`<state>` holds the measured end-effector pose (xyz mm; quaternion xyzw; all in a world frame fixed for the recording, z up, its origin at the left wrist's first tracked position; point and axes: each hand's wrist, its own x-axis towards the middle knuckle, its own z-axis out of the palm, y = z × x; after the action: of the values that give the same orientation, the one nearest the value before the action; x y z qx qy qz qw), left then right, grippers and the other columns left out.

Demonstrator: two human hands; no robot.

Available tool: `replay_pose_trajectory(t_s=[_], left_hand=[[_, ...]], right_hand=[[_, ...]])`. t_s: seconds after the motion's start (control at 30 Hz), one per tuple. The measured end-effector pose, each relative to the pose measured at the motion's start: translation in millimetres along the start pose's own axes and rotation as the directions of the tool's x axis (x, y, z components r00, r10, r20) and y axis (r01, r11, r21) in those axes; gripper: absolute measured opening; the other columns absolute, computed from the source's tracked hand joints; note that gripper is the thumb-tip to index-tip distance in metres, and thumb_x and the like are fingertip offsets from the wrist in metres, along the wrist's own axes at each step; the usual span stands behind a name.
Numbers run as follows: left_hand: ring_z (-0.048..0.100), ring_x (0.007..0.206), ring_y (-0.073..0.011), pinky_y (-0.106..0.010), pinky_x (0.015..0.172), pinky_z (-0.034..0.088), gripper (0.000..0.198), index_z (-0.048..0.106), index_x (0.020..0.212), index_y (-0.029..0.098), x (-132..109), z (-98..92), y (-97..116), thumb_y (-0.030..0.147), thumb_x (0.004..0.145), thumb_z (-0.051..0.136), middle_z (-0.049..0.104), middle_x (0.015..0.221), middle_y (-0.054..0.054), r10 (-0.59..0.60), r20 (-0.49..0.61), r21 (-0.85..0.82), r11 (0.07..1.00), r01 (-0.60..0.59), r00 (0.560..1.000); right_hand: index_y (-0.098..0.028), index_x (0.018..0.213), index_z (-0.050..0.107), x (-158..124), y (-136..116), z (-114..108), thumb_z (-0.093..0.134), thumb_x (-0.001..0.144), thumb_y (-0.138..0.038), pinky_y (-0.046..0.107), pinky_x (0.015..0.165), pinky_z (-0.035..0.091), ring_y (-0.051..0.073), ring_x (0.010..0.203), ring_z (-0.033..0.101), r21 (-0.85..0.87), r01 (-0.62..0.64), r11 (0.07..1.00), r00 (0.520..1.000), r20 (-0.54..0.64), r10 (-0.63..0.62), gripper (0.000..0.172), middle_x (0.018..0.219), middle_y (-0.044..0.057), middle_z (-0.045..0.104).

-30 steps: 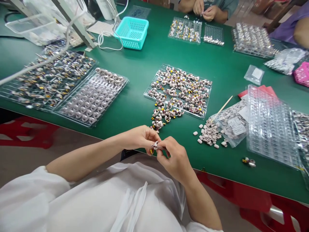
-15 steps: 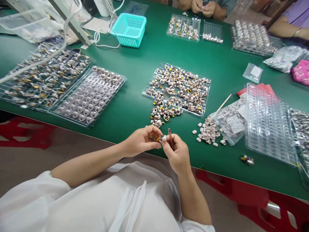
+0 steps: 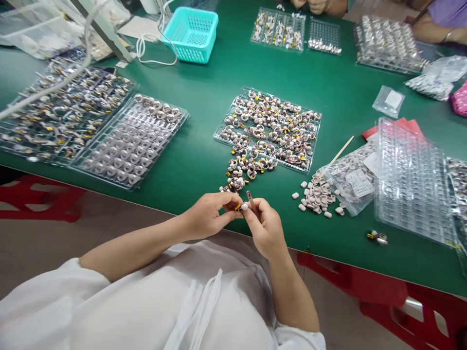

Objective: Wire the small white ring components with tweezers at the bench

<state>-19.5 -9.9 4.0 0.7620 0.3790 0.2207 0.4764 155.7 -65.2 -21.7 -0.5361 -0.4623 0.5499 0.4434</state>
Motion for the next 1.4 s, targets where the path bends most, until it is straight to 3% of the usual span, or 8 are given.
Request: replay_pose_trajectory(t_s=[0.33, 0.6, 0.73, 1.0, 1.23, 1.4], left_hand=[[0.061, 0.069, -0.0144, -0.025, 0.07, 0.046, 0.008, 0.065, 0.092, 0.015, 1.5, -3.4, -2.2, 0.017, 0.088, 0.059, 0.069, 0.077, -0.001, -0.008, 0.036, 0.086, 0.996, 0.005, 0.999], [0.063, 0.069, -0.0131, -0.022, 0.067, 0.046, 0.007, 0.067, 0.09, 0.017, 1.3, -0.7, -8.5, 0.016, 0.084, 0.064, 0.072, 0.078, 0.001, -0.03, 0.034, 0.058, 0.998, 0.028, 0.999], [0.065, 0.068, -0.0127, -0.021, 0.066, 0.047, 0.006, 0.068, 0.089, 0.017, 1.3, 2.2, -12.1, 0.019, 0.084, 0.064, 0.073, 0.078, 0.0, -0.049, 0.027, -0.009, 0.999, 0.049, 0.998], [0.07, 0.072, -0.0161, -0.023, 0.07, 0.054, 0.01, 0.069, 0.09, 0.017, 2.0, 3.4, -10.3, 0.024, 0.084, 0.066, 0.075, 0.077, -0.002, -0.09, -0.04, -0.174, 0.981, 0.082, 0.995], [0.069, 0.069, -0.014, -0.021, 0.067, 0.055, 0.009, 0.07, 0.088, 0.015, -1.1, 4.2, -6.9, 0.023, 0.082, 0.07, 0.075, 0.081, -0.003, -0.04, -0.086, -0.222, 0.975, 0.02, 0.995], [0.069, 0.069, -0.014, -0.021, 0.067, 0.056, 0.014, 0.07, 0.087, 0.015, -4.4, 6.9, -8.1, 0.025, 0.079, 0.074, 0.074, 0.079, -0.003, -0.094, -0.099, -0.337, 0.94, 0.056, 0.991]], right_hand=[[-0.019, 0.084, 0.059, 6.5, -6.7, -4.0, 0.061, 0.089, -0.028, 0.023, 0.054, 0.034, 0.01, 0.06, 0.042, -0.14, -0.018, 0.99, 0.999, 0.027, 0.022, 0.01, 0.069, -0.003, 0.05], [-0.018, 0.077, 0.058, 14.7, -21.1, -17.5, 0.058, 0.087, -0.024, 0.022, 0.051, 0.03, 0.009, 0.057, 0.036, -0.302, 0.013, 0.953, 0.979, 0.198, 0.049, 0.012, 0.064, -0.005, 0.043], [-0.017, 0.075, 0.057, 16.6, -24.3, -21.2, 0.058, 0.087, -0.024, 0.022, 0.051, 0.029, 0.009, 0.057, 0.034, -0.329, 0.055, 0.943, 0.973, 0.231, 0.023, 0.014, 0.062, -0.006, 0.041], [-0.017, 0.084, 0.064, 9.0, -17.5, -17.3, 0.057, 0.091, -0.024, 0.023, 0.051, 0.032, 0.009, 0.058, 0.041, -0.246, 0.127, 0.961, 0.987, 0.125, -0.098, 0.012, 0.071, -0.002, 0.048], [-0.019, 0.09, 0.07, -0.2, -11.1, -16.0, 0.06, 0.092, -0.025, 0.023, 0.051, 0.035, 0.011, 0.064, 0.049, -0.147, 0.179, 0.973, 0.983, 0.077, -0.169, 0.012, 0.077, 0.001, 0.054], [-0.02, 0.09, 0.072, -4.0, -9.2, -12.3, 0.064, 0.089, -0.022, 0.024, 0.051, 0.04, 0.011, 0.062, 0.053, -0.211, 0.276, 0.938, 0.96, 0.008, -0.28, 0.009, 0.084, 0.003, 0.063]])
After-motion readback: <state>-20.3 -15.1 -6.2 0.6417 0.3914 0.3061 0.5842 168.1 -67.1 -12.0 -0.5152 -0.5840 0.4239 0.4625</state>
